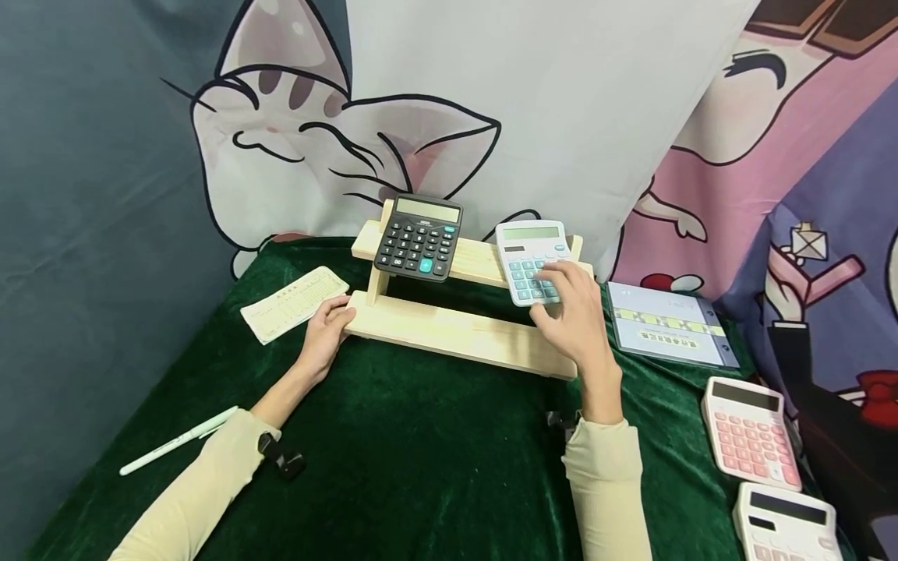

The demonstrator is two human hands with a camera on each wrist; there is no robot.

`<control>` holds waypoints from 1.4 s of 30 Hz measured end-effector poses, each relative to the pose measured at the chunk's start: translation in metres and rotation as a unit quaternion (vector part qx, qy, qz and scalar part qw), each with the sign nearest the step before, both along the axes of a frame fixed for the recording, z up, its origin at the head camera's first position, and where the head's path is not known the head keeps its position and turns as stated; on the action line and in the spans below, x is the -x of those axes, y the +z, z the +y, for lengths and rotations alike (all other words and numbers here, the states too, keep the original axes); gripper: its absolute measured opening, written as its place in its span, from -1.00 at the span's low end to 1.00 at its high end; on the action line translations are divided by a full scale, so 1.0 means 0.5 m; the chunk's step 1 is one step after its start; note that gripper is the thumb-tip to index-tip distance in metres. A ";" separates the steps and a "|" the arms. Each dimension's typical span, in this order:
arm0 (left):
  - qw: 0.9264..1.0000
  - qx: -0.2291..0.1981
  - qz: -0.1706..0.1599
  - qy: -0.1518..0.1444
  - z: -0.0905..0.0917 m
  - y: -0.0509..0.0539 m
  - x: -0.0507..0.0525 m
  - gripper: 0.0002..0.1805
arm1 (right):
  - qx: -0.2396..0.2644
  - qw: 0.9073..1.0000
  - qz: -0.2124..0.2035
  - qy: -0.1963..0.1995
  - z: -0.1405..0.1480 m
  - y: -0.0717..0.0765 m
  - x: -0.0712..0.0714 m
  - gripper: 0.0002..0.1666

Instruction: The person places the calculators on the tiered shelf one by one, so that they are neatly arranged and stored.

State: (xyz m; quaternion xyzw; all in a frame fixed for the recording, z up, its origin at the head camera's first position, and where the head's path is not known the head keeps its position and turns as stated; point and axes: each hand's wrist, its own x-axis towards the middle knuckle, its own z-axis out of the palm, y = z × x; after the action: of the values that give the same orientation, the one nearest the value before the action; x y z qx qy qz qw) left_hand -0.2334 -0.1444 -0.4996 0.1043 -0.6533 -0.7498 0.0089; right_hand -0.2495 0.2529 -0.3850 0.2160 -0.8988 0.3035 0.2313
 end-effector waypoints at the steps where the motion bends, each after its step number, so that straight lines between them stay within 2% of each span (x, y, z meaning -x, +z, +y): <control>1: 1.000 0.000 0.002 0.001 -0.001 0.000 0.000 -0.53 | -0.003 1.000 -0.005 0.002 0.000 0.002 0.000 -0.56; 5: 1.000 0.001 0.005 0.003 -0.006 0.003 0.001 -0.51 | -0.020 1.000 -0.012 0.001 -0.007 0.010 0.004 -0.56; 10: 1.000 -0.002 0.001 0.001 -0.008 0.006 0.000 -0.52 | -0.024 1.000 -0.001 -0.004 -0.013 0.007 0.007 -0.57; 23: 1.000 -0.006 0.016 -0.001 -0.002 0.008 -0.001 -0.54 | -0.031 0.998 0.004 -0.049 -0.032 -0.006 0.003 -0.52; 28: 1.000 -0.008 0.010 -0.006 -0.002 0.005 0.001 -0.53 | -0.041 0.998 0.006 -0.057 -0.038 -0.009 0.001 -0.52; 35: 1.000 -0.009 -0.013 -0.019 0.003 0.058 -0.028 -0.52 | -0.036 0.997 0.020 -0.063 -0.047 -0.016 0.001 -0.53; 42: 1.000 -0.004 -0.016 -0.022 0.002 0.060 -0.028 -0.52 | -0.041 0.996 0.027 -0.078 -0.059 -0.020 0.001 -0.53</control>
State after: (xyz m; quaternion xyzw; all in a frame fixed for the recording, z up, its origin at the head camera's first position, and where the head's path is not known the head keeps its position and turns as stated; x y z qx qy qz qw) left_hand -0.2192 -0.1432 -0.4697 0.1024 -0.6522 -0.7508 -0.0185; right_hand -0.2500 0.2232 -0.3948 0.1627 -0.9181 0.2410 0.2692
